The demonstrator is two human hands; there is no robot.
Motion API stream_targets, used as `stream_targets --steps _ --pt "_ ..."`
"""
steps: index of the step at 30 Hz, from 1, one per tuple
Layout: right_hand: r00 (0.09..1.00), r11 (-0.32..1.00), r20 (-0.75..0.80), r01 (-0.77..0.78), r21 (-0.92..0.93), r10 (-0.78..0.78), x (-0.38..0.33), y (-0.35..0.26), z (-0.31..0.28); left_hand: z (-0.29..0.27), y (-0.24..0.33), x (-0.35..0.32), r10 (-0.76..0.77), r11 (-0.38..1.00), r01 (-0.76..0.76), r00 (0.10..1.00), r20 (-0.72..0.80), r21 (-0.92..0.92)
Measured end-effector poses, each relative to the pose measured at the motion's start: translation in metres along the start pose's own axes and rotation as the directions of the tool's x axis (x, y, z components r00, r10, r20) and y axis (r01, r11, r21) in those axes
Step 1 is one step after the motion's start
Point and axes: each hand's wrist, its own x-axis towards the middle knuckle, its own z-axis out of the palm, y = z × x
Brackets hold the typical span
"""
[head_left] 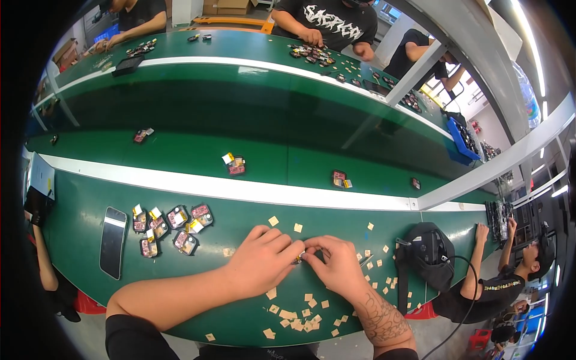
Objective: Assembling small electronic components or plastic enclosures at a factory workbench.
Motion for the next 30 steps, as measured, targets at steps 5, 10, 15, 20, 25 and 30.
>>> stream_targets --steps 5,10,15,20,25,30 --pt "0.994 0.994 0.027 -0.108 0.023 0.107 0.0 -0.004 0.0 0.001 0.006 -0.001 -0.021 1.0 0.021 0.999 -0.024 -0.001" --pt "0.991 0.989 0.025 -0.136 0.063 0.135 0.001 -0.007 0.002 0.004 0.012 -0.002 -0.033 0.999 0.033 0.999 -0.039 -0.011" --pt "0.998 0.998 0.008 -0.055 -0.009 0.056 0.003 -0.007 0.004 0.006 0.013 -0.003 -0.028 0.999 0.029 0.998 -0.05 0.021" --pt "0.999 0.997 -0.049 -0.008 0.075 0.012 0.003 0.0 0.006 0.005 0.011 -0.003 -0.044 0.998 0.045 0.999 -0.03 0.046" --pt "0.991 0.975 -0.117 -0.038 0.22 0.065 0.003 0.008 -0.001 0.004 0.011 -0.001 -0.033 0.997 0.033 0.999 -0.004 0.064" --pt "0.99 0.99 0.012 0.138 -0.007 -0.138 0.002 0.014 -0.005 0.003 0.011 0.001 -0.021 0.998 0.021 1.0 0.005 0.062"
